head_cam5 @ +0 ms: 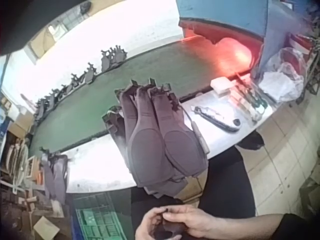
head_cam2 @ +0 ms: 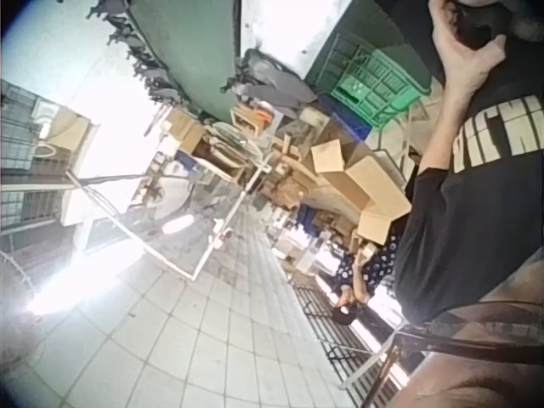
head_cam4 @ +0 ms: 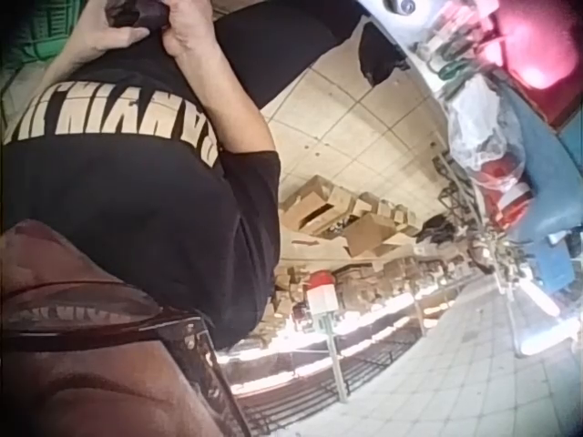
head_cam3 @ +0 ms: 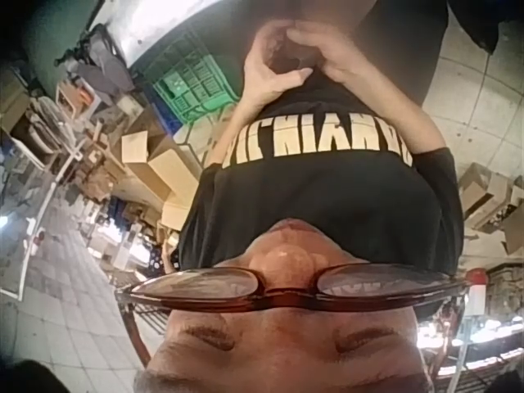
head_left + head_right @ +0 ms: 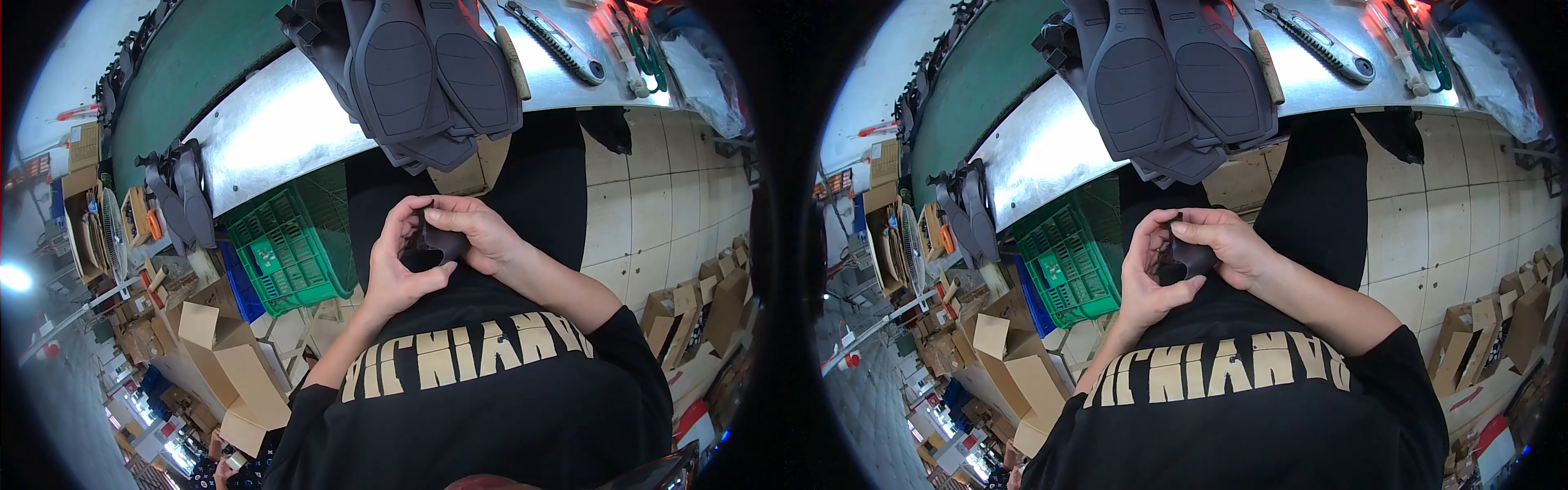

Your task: The recorder trims excess material from shoe soles using a sharp hand tool and scissors at a manufacturing workbench.

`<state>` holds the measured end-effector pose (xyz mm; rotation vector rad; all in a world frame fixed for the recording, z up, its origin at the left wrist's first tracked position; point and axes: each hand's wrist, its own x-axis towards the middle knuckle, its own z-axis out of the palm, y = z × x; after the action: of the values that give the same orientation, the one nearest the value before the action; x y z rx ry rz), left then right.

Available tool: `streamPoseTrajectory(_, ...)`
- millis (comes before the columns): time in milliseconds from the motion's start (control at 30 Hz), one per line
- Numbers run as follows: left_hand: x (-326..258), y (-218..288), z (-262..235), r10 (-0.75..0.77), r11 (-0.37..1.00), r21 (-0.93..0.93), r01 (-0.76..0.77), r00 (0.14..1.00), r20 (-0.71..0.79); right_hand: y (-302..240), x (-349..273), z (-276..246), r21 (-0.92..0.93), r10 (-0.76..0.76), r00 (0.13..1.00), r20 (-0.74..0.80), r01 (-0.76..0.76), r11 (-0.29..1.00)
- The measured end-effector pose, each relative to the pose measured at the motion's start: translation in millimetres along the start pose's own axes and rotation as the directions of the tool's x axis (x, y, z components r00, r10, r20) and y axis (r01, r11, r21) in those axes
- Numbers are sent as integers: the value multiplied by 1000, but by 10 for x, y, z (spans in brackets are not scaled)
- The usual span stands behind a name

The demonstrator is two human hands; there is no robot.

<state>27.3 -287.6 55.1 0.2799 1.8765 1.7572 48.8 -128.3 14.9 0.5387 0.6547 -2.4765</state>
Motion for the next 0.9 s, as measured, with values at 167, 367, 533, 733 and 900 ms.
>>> streamPoseTrajectory(167,-19,-80,-7,84,994,70,-86,996,29,-24,-36,2,24,10,1000,7,-10,1000)
streamPoseTrajectory(367,1,-51,0,-15,998,-68,16,1000,5,-20,15,-46,60,34,999,17,-35,998)
streamPoseTrajectory(533,-1,-58,15,-42,997,-67,39,998,-42,-47,-6,29,7,7,999,37,-7,1000)
streamPoseTrajectory(733,8,-19,28,-45,998,-44,43,998,-52,-55,-1,42,-4,21,1000,7,-21,1000)
streamPoseTrajectory(900,18,-17,33,-42,999,-24,41,998,-54,-41,10,27,1,10,1000,7,-10,1000)
